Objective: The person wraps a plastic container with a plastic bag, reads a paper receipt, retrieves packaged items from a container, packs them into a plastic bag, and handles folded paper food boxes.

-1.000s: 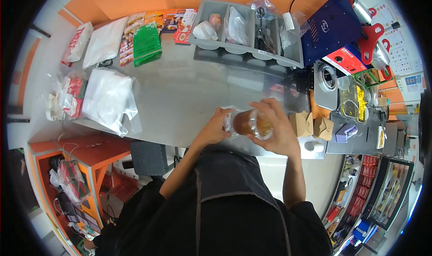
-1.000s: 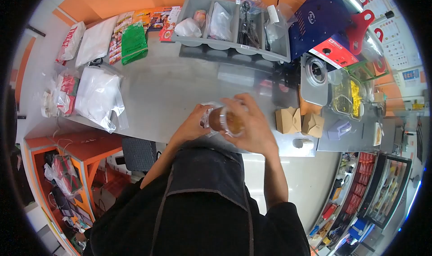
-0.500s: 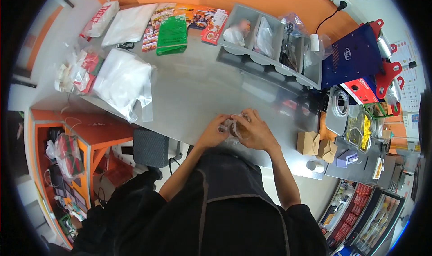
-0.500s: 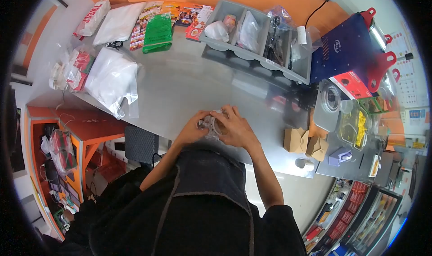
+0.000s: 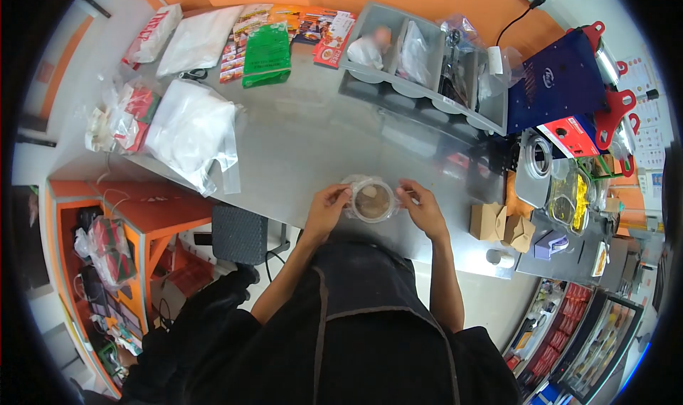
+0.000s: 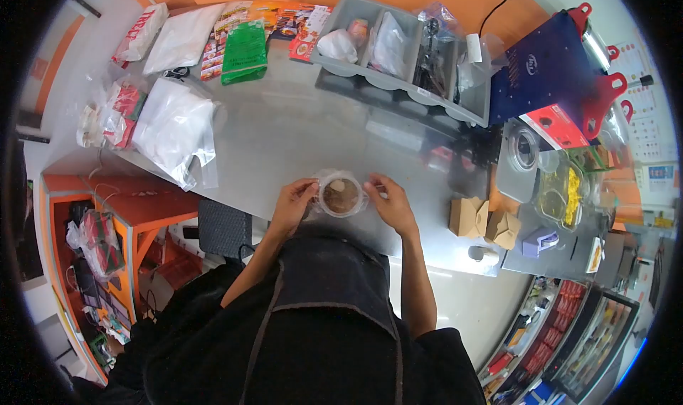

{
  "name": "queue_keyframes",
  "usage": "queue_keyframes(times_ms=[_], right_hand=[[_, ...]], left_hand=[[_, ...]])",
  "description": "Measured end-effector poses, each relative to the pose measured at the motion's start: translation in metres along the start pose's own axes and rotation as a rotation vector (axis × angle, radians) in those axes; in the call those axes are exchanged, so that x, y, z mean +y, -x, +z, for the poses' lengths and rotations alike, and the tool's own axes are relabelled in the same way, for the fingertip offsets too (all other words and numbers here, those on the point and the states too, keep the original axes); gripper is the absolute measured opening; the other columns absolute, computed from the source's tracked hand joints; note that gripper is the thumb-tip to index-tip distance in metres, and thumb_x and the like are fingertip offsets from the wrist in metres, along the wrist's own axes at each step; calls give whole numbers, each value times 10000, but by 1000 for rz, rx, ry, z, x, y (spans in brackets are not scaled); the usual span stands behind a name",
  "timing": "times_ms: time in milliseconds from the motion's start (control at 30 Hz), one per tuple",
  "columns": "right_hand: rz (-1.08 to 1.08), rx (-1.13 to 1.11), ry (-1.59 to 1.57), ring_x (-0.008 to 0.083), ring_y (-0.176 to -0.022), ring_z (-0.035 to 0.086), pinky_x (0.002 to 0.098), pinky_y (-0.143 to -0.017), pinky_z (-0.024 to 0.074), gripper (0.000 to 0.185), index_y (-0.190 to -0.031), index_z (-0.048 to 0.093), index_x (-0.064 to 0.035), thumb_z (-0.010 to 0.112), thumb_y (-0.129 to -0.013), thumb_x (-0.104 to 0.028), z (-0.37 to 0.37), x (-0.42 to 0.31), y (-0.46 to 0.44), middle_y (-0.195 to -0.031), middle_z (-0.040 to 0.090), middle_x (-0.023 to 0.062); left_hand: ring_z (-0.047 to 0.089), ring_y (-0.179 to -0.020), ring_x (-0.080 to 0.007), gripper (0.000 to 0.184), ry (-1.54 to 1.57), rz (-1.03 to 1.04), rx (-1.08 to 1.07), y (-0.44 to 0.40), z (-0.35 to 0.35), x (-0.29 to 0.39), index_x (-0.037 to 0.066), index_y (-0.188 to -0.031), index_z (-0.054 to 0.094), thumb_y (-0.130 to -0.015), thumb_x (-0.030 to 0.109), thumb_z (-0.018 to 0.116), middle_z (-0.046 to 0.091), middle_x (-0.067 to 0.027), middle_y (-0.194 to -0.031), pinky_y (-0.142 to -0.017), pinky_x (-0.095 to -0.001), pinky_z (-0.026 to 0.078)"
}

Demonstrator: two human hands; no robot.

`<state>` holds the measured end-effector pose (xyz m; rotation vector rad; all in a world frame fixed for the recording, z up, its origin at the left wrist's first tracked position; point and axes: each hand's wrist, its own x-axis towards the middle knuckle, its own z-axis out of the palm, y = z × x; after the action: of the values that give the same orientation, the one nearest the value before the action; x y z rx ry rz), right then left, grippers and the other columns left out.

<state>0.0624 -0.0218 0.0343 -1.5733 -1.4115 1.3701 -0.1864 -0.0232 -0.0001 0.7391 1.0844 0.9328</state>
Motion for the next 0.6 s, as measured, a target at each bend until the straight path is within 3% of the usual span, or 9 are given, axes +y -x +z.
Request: queue_keyframes(times_ms=[33, 167, 267, 333, 433, 567, 600], right_hand=[[74, -82, -64, 151, -979, 617, 284, -812, 522, 367, -1274, 600, 1, 666, -943, -143, -3, 6, 1, -1100, 659, 104], [154, -100, -344, 128, -855, 627, 284, -781, 520, 240, -1124, 666, 43, 636, -960, -129, -2, 1, 6, -935, 691, 62], [100, -57, -286, 136, -806, 628, 290, -745, 515, 200, -1088, 672, 40, 644, -936, -86, 0, 8, 6, -902, 695, 56], [-23, 184, -105, 159, -760, 638, 300, -718, 513, 131, -1015, 663, 39, 619, -926, -46, 7, -3, 8, -883, 694, 84], [-78, 308, 7, 197, -762, 650, 314, -698, 508, 86, -957, 650, 37, 611, -913, -26, 19, -22, 15, -867, 686, 131], [-96, 334, 242, 179, -751, 617, 325, -670, 494, 138, -1034, 637, 32, 576, -915, 1, 19, -67, 36, -880, 657, 122], [-154, 340, 328, 223, -740, 617, 348, -669, 495, 163, -1052, 631, 28, 561, -905, 16, 18, -68, 37, -887, 642, 144]], left_hand=[[601, -836, -113, 255, -52, 32, 29, -1, 1, -2, -40, -1126, 663, -978, 162, 618, 676, -52, -939, -796, -259, 498], [597, -807, -105, 233, -163, 99, 136, 0, 13, 9, -27, -1061, 692, -979, 179, 619, 672, -36, -893, -757, -256, 497], [600, -806, -103, 238, -219, 189, 168, -3, 16, 6, -36, -1069, 681, -948, 168, 665, 671, -41, -891, -712, -263, 500], [603, -805, -104, 255, -174, 182, 120, -3, 20, 5, -47, -1075, 674, -925, 158, 694, 672, -48, -884, -700, -267, 502], [605, -796, -107, 308, -175, 172, 57, 0, 21, 7, -64, -1093, 659, -881, 142, 745, 672, -58, -869, -679, -268, 502], [602, -764, -108, 310, -276, 141, 83, 3, 23, 16, -60, -1090, 669, -863, 132, 761, 669, -55, -847, -642, -261, 498], [602, -764, -108, 310, -277, 140, 80, 3, 23, 17, -60, -1090, 669, -863, 132, 761, 669, -55, -847, -642, -261, 498]])
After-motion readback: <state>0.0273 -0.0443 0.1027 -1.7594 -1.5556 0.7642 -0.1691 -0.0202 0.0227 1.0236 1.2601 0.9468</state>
